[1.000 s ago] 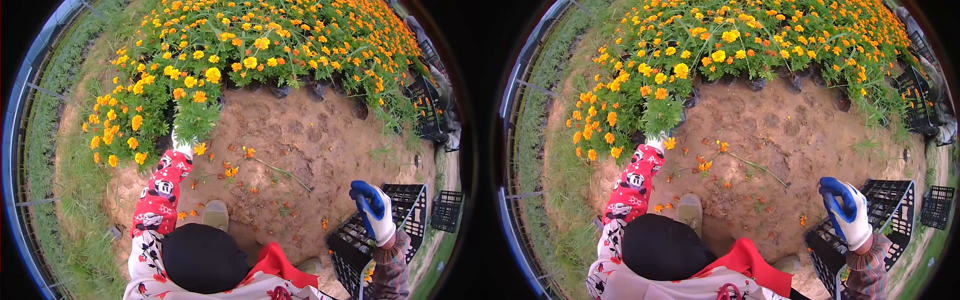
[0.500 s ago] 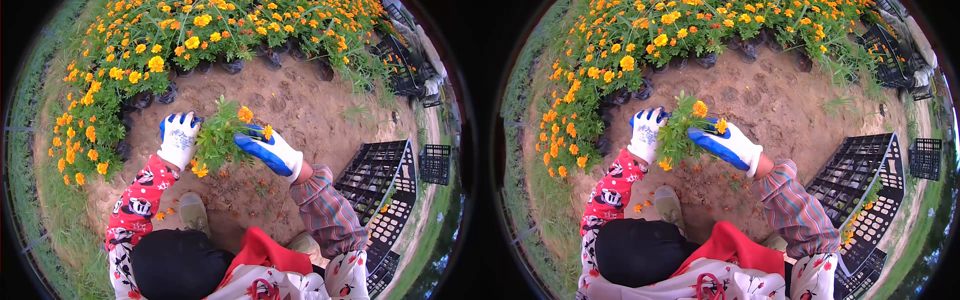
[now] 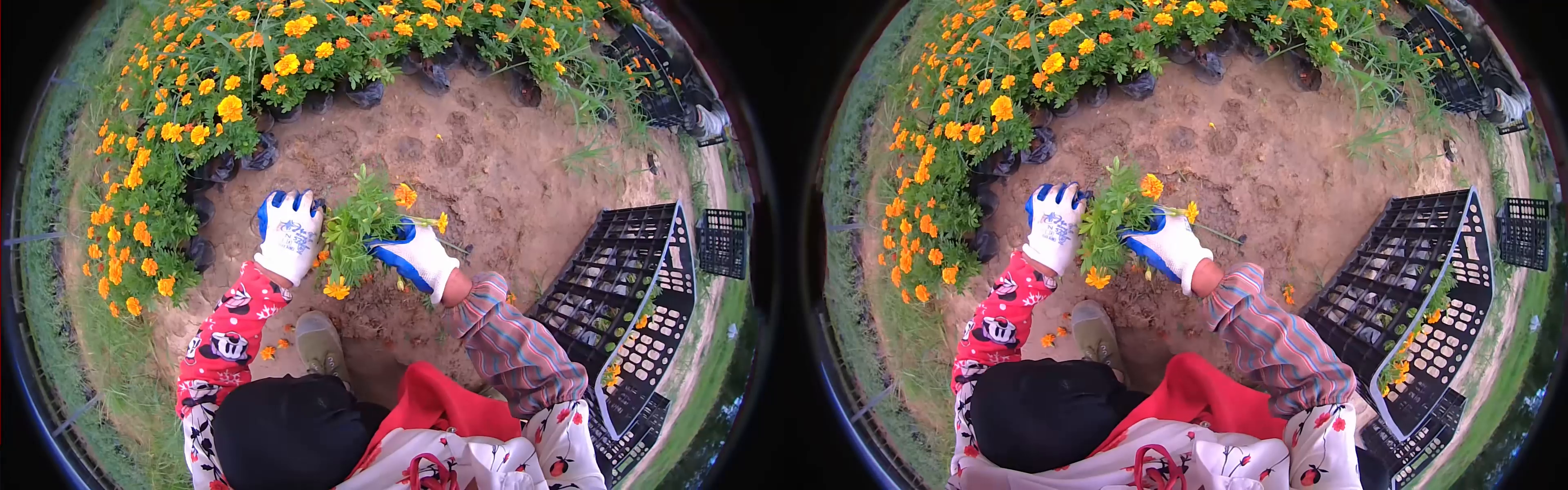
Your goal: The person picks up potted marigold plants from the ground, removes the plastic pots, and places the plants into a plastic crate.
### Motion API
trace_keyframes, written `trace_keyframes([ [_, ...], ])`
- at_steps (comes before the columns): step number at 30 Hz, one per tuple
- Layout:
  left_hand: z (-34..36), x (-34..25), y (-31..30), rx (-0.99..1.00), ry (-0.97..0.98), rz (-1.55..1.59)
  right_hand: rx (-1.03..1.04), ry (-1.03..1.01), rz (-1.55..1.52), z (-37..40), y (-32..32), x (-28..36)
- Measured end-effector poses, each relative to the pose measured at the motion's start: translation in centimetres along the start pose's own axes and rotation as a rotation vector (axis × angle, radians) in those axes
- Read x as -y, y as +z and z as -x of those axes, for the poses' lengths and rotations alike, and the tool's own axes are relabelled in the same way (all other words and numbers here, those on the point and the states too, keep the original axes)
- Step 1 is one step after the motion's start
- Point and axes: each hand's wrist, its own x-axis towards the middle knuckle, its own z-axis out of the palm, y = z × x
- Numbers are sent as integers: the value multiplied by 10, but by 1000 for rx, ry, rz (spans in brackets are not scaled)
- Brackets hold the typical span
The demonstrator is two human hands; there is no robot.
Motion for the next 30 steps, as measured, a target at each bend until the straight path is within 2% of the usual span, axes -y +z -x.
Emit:
trace_keyframes([
  [1,1,0,1,5,5,-1,58,-51,134,3,1,-7],
  [2,2,0,1,-1,16,8,58,-48,129,4,-1,-7],
  [4,3,1,2,-5,24,12,252,-93,117,6,-6,-3],
  [6,4,3,13,29,26,123,294,-85,151,5,-3,-7],
  [8,4,4,16,54,28,129,148,-687,451,0,0,-20],
  [9,5,3,16,48,24,131,156,-785,455,-2,-2,-22],
  [10,6,3,15,44,19,135,307,-361,221,4,-6,-25],
  [12,7,13,26,38,3,99,374,-327,135,7,-11,-23],
  [13,10,25,43,16,-40,65,425,93,-196,8,-13,-16],
  [14,8,30,40,-6,-82,32,452,-556,7,5,-21,-23],
  [15,9,33,36,115,-174,14,404,-395,-138,9,-26,-28],
  [16,15,37,31,26,-114,-8,350,-230,-280,15,-29,-33],
  [17,16,36,30,48,-110,-8,254,202,-439,15,-30,-23],
  [20,16,29,26,14,-78,22,210,272,-514,5,-32,-24],
  [22,14,21,20,26,-58,102,234,101,-506,7,-21,-21],
  [23,12,16,14,50,-37,89,299,153,-347,5,-20,-14],
  [24,9,12,11,73,-16,75,351,78,-301,4,-18,0],
  [25,9,8,9,-7,23,39,337,-68,-268,5,-14,-1],
  [26,7,5,10,-7,23,40,325,-215,-235,6,-11,-6],
  [27,6,3,10,-19,37,29,326,-215,-237,2,-8,-16],
  [29,5,0,5,-41,60,31,149,-752,179,-9,0,-39],
  [30,5,-1,5,-36,60,26,149,-754,172,-11,2,-47],
])
